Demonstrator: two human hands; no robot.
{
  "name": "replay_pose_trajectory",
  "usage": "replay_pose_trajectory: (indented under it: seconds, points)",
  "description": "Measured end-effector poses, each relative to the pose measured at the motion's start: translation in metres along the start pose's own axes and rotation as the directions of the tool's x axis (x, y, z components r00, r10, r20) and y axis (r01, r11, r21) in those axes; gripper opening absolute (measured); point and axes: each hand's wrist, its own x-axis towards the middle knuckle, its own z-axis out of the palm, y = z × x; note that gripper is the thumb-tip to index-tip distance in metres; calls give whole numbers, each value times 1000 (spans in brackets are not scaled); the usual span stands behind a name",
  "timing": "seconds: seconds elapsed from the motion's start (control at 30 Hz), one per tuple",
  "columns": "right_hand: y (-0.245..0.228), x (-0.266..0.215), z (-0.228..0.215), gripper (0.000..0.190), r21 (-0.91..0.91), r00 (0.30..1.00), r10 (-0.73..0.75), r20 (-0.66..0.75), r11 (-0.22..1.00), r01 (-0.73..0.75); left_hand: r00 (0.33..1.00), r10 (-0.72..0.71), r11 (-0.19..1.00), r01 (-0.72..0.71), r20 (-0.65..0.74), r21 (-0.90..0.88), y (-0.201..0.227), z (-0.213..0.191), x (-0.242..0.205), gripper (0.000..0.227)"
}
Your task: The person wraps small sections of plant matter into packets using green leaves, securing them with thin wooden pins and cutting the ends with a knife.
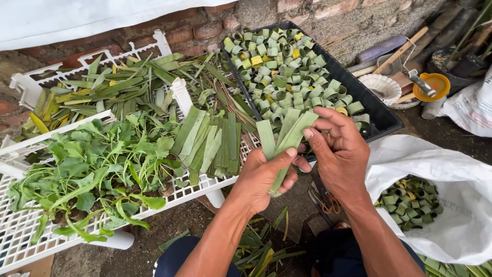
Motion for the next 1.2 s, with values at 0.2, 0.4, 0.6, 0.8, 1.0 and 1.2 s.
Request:
replay_pose_trajectory:
  seconds: [0.2, 0.4, 0.6, 0.8, 1.0, 1.2]
  points:
    - [5, -2, 3, 33, 6, 1000, 3, -25, 1000, -3, 997, 77, 997, -77, -24, -1, -6, -1, -2, 11]
    - [3, 0, 0, 15, -23, 997, -40, -63, 999, 38, 984, 174, 984, -175, -35, -33, 0, 3, -5, 20]
    - [6, 4, -6, 23, -126, 986, -135, -99, 985, 122, 975, 204, 979, -206, -85, -8, -1, -1, -4, 17]
    - [-9, 3, 3, 38, -319, 950, -301, 82, 895, 311, 961, 274, 960, -271, -33, 70, -4, -10, -4, 14]
    - [-5, 0, 2, 17, -293, 956, -291, 22, 913, 285, 956, 293, 942, -284, -22, 180, -4, -8, -9, 9]
    - [-11, -9, 2, 20, -68, 981, -160, 108, 983, 168, 929, 335, 933, -305, -155, 190, -3, -14, -1, 17]
